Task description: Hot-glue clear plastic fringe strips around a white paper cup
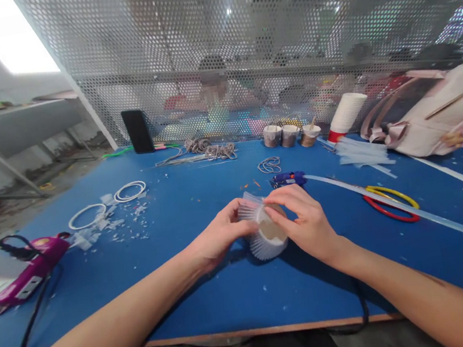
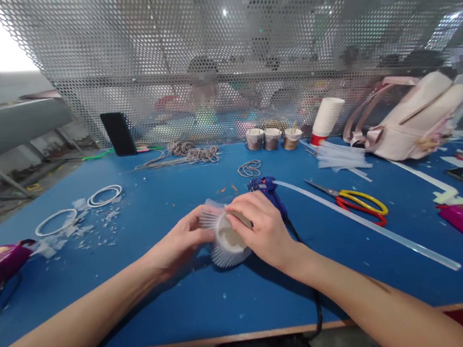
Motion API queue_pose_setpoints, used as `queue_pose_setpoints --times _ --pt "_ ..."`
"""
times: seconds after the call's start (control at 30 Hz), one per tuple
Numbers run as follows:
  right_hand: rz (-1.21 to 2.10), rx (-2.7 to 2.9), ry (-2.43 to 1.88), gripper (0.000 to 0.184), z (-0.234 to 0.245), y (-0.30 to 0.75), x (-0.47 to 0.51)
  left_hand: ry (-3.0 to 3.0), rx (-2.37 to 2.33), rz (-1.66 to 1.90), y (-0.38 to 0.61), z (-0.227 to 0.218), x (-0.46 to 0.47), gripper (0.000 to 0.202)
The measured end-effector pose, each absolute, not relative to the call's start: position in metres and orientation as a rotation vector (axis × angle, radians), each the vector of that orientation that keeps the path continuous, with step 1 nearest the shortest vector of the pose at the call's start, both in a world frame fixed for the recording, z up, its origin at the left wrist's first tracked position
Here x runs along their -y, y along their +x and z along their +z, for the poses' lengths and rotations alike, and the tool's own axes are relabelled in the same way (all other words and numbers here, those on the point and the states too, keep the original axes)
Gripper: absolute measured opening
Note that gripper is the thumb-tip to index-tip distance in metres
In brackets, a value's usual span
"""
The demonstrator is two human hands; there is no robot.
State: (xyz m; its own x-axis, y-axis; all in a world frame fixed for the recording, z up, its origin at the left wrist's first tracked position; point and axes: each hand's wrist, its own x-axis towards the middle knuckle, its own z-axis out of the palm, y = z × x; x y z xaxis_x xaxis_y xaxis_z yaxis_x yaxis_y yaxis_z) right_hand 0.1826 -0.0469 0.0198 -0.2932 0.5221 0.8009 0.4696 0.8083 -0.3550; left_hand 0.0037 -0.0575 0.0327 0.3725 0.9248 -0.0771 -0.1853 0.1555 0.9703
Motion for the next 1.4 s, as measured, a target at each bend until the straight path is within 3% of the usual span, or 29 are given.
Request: queue_pose_setpoints --times 0.13,0.3,0.47,0.7,0.93,1.17,1.4 --pt "-0.073 1.921 -0.827 0.007 0.019 0.18 0.047 1.217 -0.906 0.93 0.006 0.033 0.06 0.041" --pt "-0.068 1.918 -0.926 0.002 0.02 0.175 0.053 1.241 -0.957 0.978 0.007 0.032 0.062 0.032" --pt "0.19 1.88 -1.05 0.008 0.025 0.174 0.059 1.198 -0.97 1.06 0.006 0.03 0.061 0.031" --pt "0.576 1.866 -1.208 0.002 0.029 0.176 0.06 1.201 -0.907 1.102 0.004 0.032 0.062 0.062" --pt "0.639 1.969 -1.138 0.014 0.034 0.183 0.065 1.513 -1.043 1.077 -0.002 0.034 0.063 0.022" --pt "0.785 1.683 -1.063 0.019 0.049 0.193 0.059 1.688 -0.976 0.899 -0.01 0.039 0.061 0.019" --pt "1.483 1.607 -1.053 0.021 0.048 0.184 0.045 1.893 -0.875 0.868 -0.012 0.043 0.063 0.018"
